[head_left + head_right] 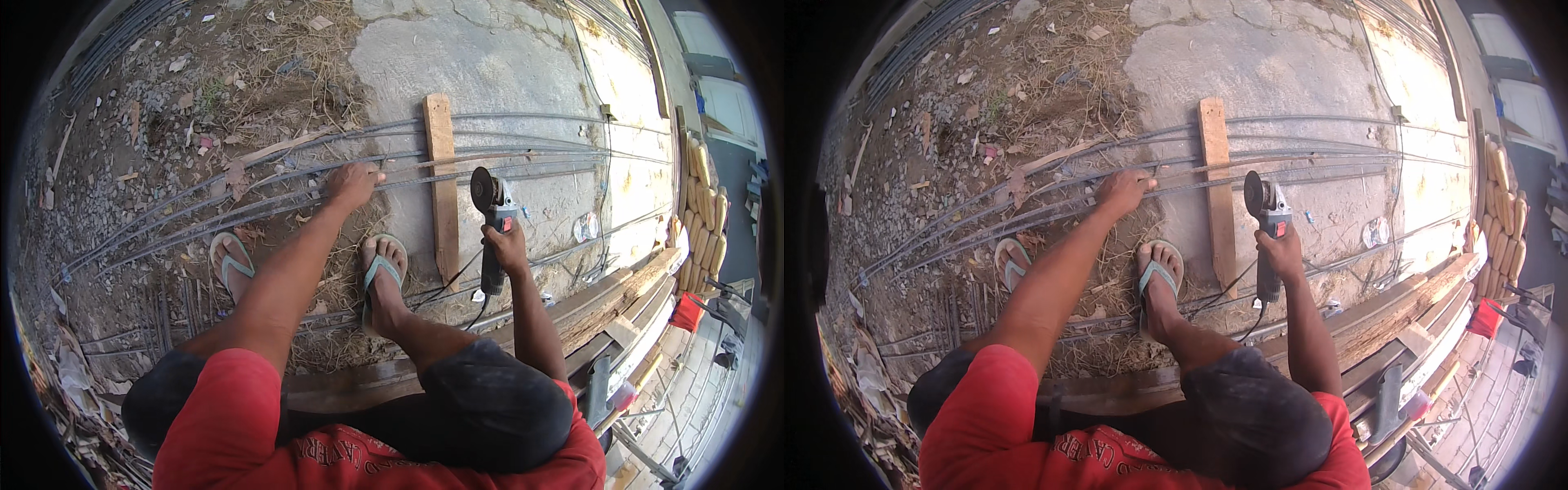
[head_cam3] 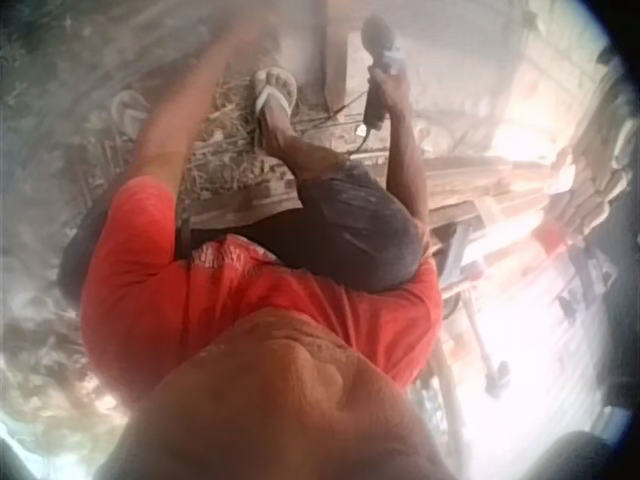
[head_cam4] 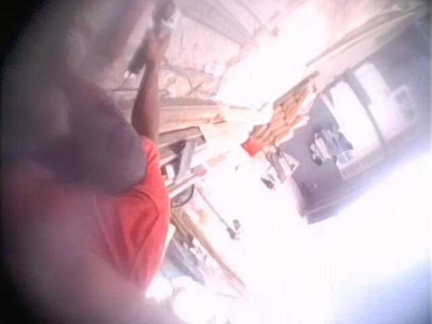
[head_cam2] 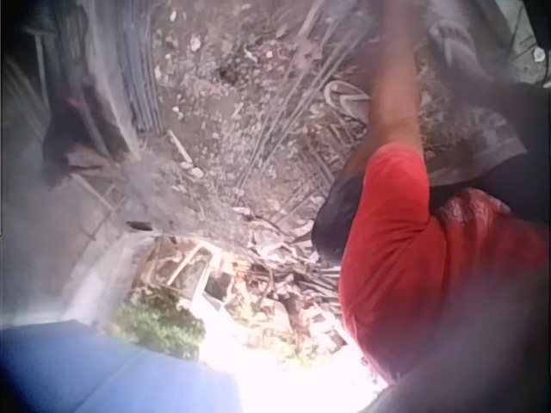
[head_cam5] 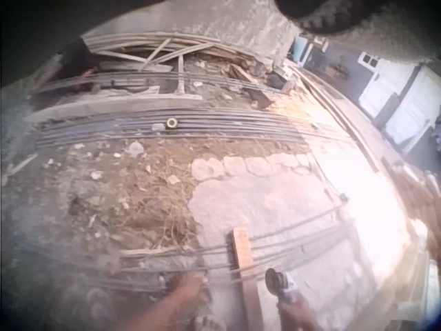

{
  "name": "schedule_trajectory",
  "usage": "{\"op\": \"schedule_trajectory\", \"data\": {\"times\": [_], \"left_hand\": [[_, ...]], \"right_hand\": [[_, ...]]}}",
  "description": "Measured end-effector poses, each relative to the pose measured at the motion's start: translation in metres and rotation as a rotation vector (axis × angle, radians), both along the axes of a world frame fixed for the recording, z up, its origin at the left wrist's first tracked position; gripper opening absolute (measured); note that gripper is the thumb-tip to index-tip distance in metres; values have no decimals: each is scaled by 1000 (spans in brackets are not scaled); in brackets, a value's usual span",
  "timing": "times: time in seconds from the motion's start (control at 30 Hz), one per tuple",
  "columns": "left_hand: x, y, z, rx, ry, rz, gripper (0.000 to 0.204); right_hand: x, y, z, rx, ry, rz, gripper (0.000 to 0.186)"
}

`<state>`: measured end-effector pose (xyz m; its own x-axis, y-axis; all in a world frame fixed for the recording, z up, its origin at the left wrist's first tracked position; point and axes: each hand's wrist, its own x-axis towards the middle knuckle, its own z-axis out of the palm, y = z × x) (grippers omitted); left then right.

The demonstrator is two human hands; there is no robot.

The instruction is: The person gathers and aligns several steel rods on the ground, then uses an angle grinder to cut them to size. The person handles the rods by hand and operates the grinder with both hands to complete the cuts.

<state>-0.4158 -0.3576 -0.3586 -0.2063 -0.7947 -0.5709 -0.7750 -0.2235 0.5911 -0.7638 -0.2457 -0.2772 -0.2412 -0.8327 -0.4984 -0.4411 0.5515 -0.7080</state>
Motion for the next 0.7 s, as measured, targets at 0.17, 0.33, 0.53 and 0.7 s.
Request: {"op": "schedule_trajectory", "data": {"times": [0.17, 0.33, 0.53, 0.7], "left_hand": [[-30, 36, -19, -789, -45, 55, 36], [-43, 58, -31, -539, -42, -107, 31], [-47, 74, -43, -384, 85, -38, 30], [-43, 68, -36, -265, 71, -56, 32]], "right_hand": [[0, 0, -4, 11, -8, -45, 32], [-4, -2, -12, 20, 51, -22, 36], [-14, 4, -27, 44, 91, 39, 40], [-9, 2, -27, 141, 72, 62, 43]]}}
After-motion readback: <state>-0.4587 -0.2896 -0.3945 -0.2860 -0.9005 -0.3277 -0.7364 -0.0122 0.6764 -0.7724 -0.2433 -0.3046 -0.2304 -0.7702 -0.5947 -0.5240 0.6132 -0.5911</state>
